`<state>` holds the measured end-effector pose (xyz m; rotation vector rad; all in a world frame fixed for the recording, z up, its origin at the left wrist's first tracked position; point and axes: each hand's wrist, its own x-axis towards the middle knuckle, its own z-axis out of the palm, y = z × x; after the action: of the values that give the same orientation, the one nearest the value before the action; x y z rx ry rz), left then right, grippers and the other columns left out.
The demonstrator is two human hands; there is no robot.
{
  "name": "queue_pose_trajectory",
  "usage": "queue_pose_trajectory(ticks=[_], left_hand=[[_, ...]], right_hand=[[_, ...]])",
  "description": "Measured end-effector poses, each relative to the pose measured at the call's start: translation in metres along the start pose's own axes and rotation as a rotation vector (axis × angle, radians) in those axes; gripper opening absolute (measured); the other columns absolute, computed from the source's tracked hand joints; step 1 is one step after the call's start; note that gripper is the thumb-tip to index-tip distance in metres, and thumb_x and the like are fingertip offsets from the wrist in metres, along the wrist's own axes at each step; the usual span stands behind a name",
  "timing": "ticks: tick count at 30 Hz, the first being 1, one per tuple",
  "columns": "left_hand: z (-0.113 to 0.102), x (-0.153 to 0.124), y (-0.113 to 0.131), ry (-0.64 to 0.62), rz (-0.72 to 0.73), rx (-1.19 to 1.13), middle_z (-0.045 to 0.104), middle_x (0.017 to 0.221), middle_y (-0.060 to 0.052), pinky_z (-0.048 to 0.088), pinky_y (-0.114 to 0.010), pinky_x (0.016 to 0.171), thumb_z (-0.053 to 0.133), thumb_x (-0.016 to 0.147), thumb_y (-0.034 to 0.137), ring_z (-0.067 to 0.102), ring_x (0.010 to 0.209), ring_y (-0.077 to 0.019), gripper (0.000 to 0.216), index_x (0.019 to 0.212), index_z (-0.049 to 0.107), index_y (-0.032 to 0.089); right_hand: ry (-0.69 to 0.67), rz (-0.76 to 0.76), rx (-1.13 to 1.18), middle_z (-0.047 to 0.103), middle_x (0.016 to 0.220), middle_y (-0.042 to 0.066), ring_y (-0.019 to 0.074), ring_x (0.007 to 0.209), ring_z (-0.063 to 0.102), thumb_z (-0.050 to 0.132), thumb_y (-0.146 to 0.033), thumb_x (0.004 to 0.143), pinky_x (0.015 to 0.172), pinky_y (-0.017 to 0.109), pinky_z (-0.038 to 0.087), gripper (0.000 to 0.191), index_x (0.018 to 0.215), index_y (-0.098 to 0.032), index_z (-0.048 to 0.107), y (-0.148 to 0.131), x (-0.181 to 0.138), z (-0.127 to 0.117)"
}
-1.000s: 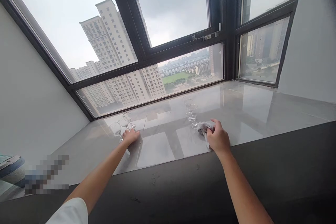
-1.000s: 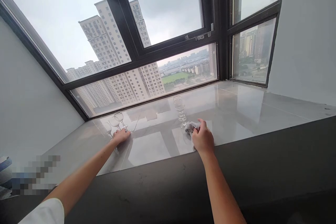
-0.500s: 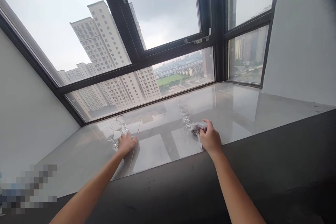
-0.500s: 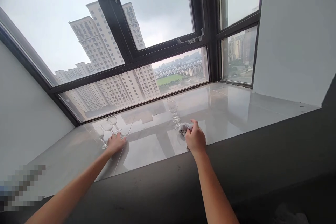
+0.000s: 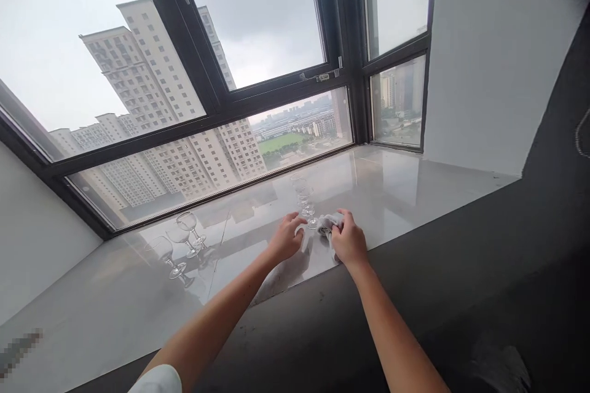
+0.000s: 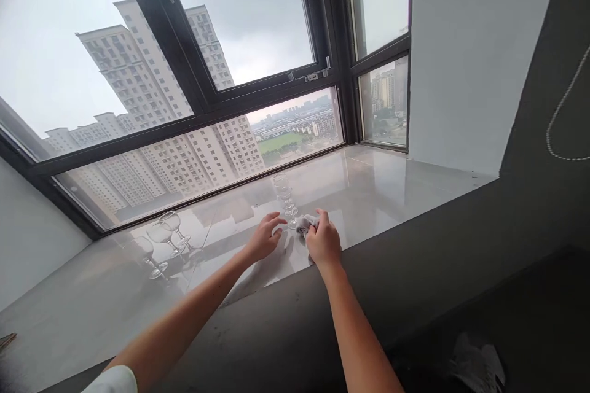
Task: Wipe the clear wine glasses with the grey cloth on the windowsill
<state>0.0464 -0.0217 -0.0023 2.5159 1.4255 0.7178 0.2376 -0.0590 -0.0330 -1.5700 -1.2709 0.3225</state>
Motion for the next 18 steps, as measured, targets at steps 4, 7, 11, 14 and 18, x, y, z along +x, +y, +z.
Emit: queue_pose_trajectory(ticks=[4, 7, 11, 14, 18], left_hand=[[0.013, 0.014, 0.002, -0.041, -0.044, -0.053, 0.044, 0.144, -0.01, 0.036, -0.041, 0.114, 0.045, 0.074, 0.003, 0.043, 0.135, -0.0249, 0.037, 0.1, 0.065, 0.021], [0.014, 0.017, 0.0, -0.049, -0.036, -0.048, 0.05, 0.137, -0.009, 0.037, -0.04, 0.112, 0.043, 0.069, 0.0, 0.041, 0.136, -0.0241, 0.034, 0.089, 0.062, 0.021], [0.01, 0.021, 0.003, 0.019, -0.079, -0.008, 0.057, 0.122, -0.011, 0.042, -0.041, 0.105, 0.047, 0.074, 0.009, 0.053, 0.121, -0.0248, 0.016, 0.079, 0.058, 0.02], [0.008, 0.024, 0.009, 0.029, -0.075, 0.012, 0.059, 0.118, -0.011, 0.043, -0.042, 0.103, 0.054, 0.078, 0.02, 0.056, 0.115, -0.0258, 0.005, 0.078, 0.059, 0.02], [0.01, 0.025, 0.015, -0.025, 0.0, -0.002, 0.056, 0.126, -0.01, 0.043, -0.04, 0.105, 0.051, 0.082, 0.022, 0.055, 0.119, -0.0246, 0.017, 0.092, 0.065, 0.021]], right_hand=[[0.021, 0.013, 0.003, 0.069, 0.096, 0.009, 0.0231, 0.086, 0.064, 0.05, -0.015, 0.083, 0.073, 0.029, 0.042, 0.045, 0.128, -0.017, 0.054, 0.0, 0.001, 0.001], [0.023, 0.013, -0.003, 0.069, 0.094, 0.009, 0.0231, 0.085, 0.063, 0.049, -0.015, 0.083, 0.071, 0.029, 0.042, 0.045, 0.128, -0.017, 0.054, 0.001, 0.002, 0.003], [0.032, 0.017, 0.001, 0.068, 0.092, 0.009, 0.023, 0.083, 0.063, 0.049, -0.015, 0.083, 0.07, 0.029, 0.042, 0.046, 0.128, -0.017, 0.054, 0.001, 0.003, 0.003], [0.035, 0.017, 0.014, 0.068, 0.092, 0.009, 0.0234, 0.083, 0.063, 0.048, -0.016, 0.082, 0.069, 0.029, 0.042, 0.046, 0.128, -0.017, 0.054, 0.001, 0.002, 0.004], [0.069, 0.017, 0.052, 0.068, 0.092, 0.009, 0.0239, 0.083, 0.063, 0.047, -0.018, 0.082, 0.069, 0.03, 0.043, 0.044, 0.125, -0.017, 0.055, 0.002, 0.002, 0.004]])
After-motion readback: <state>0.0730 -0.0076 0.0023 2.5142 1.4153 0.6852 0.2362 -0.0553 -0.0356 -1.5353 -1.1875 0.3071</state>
